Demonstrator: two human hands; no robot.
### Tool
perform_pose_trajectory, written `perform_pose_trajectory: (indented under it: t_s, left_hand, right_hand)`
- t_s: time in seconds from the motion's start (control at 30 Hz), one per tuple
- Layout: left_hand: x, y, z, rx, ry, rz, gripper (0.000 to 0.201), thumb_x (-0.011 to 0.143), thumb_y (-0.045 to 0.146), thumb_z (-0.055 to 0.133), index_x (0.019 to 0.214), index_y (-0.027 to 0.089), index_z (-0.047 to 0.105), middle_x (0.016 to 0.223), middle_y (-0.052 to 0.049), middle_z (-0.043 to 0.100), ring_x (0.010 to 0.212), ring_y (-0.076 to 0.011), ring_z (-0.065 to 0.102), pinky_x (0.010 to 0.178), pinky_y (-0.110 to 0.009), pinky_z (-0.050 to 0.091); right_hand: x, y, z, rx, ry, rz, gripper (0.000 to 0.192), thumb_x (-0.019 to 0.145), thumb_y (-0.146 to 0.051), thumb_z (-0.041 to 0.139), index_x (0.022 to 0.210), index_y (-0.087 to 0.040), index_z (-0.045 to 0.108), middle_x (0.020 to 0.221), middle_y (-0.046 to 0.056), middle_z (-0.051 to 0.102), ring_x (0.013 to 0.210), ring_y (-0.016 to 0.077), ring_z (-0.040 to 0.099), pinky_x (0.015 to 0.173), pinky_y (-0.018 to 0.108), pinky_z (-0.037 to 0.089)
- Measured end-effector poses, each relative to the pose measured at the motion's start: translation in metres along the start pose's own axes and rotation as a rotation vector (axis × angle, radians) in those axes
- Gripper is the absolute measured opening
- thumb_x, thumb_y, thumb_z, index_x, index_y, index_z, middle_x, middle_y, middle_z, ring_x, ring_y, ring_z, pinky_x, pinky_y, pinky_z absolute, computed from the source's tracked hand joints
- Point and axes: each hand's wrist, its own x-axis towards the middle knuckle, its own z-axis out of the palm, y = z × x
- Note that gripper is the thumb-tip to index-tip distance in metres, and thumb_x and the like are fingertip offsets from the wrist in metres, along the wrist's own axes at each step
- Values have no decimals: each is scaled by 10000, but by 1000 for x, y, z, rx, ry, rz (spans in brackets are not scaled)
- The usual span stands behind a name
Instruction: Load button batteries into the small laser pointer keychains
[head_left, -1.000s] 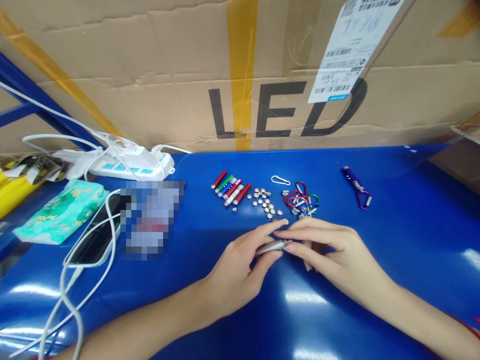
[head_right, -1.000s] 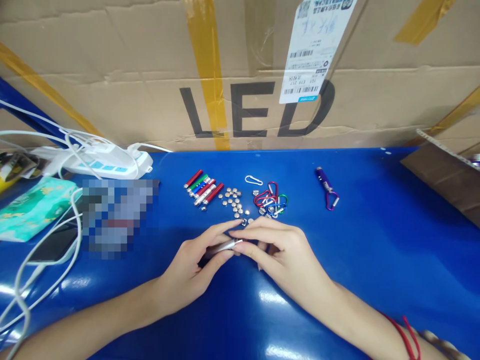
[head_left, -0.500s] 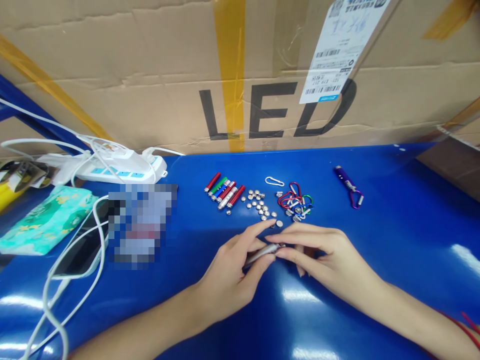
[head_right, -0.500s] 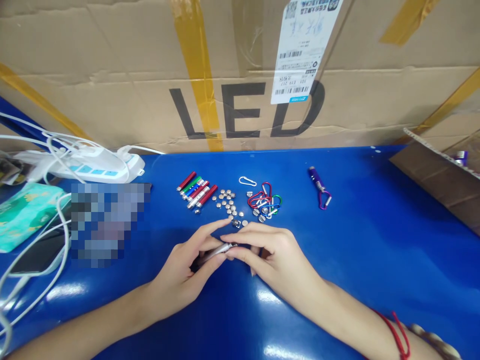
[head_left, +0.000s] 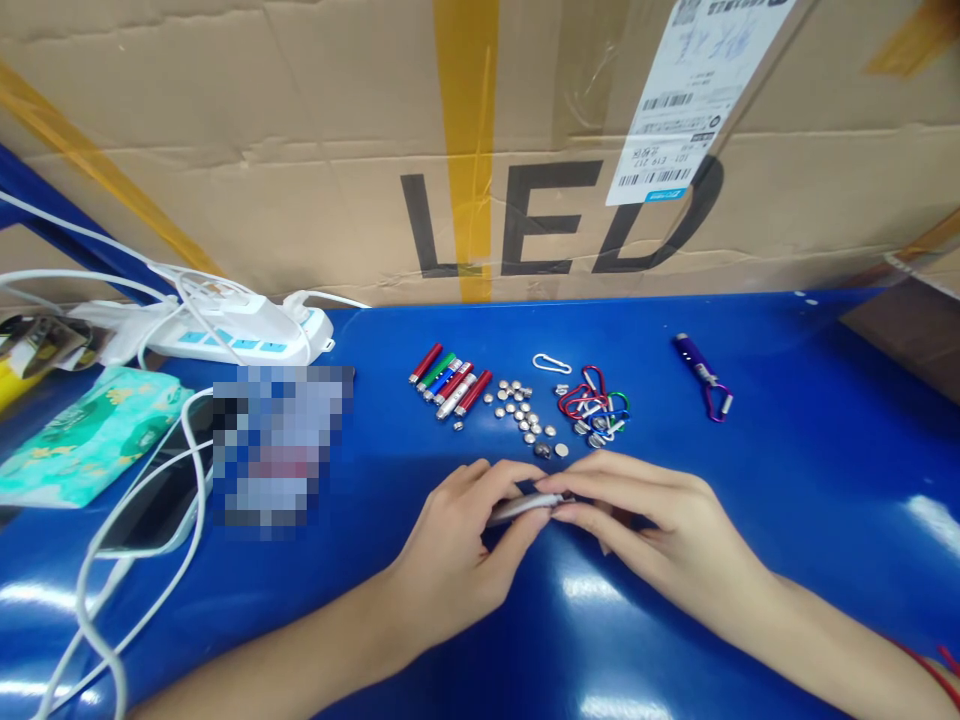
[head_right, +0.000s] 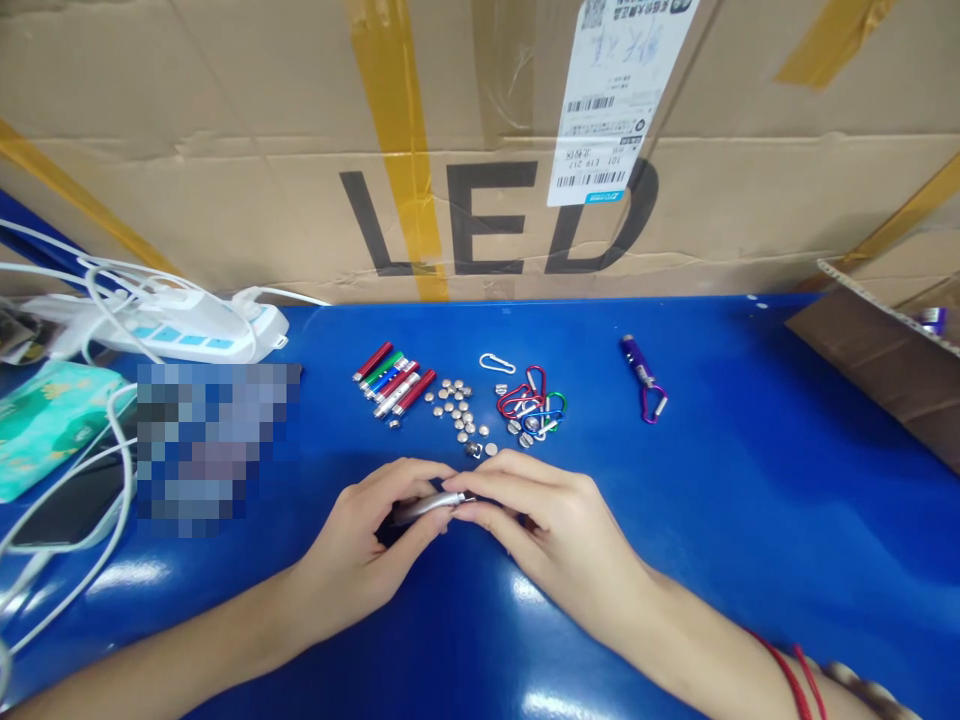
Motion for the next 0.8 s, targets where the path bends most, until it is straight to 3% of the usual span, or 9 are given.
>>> perform_pose_trajectory:
  t_s: [0.5,0.8]
  left_hand:
    - [3,4,-2,65,0,-20,121,884,239,523,853,180,624,610,26,500,616,-122,423,571,-233,299]
    - [5,1,-2,67,-8,25,161,887,263,534,806,150,616,619,19,513,587,-120,382,593,-265,285]
  right_hand:
    - [-1,0,1,-40,28,-40,181,808,-100,601,970,-152,665,886,31,661,787,96,631,701,153,530]
    - [0,-1,0,-111,31,-43,159,837,-113,558,943,-167,663,872,36,662,764,109,635,680,178,533]
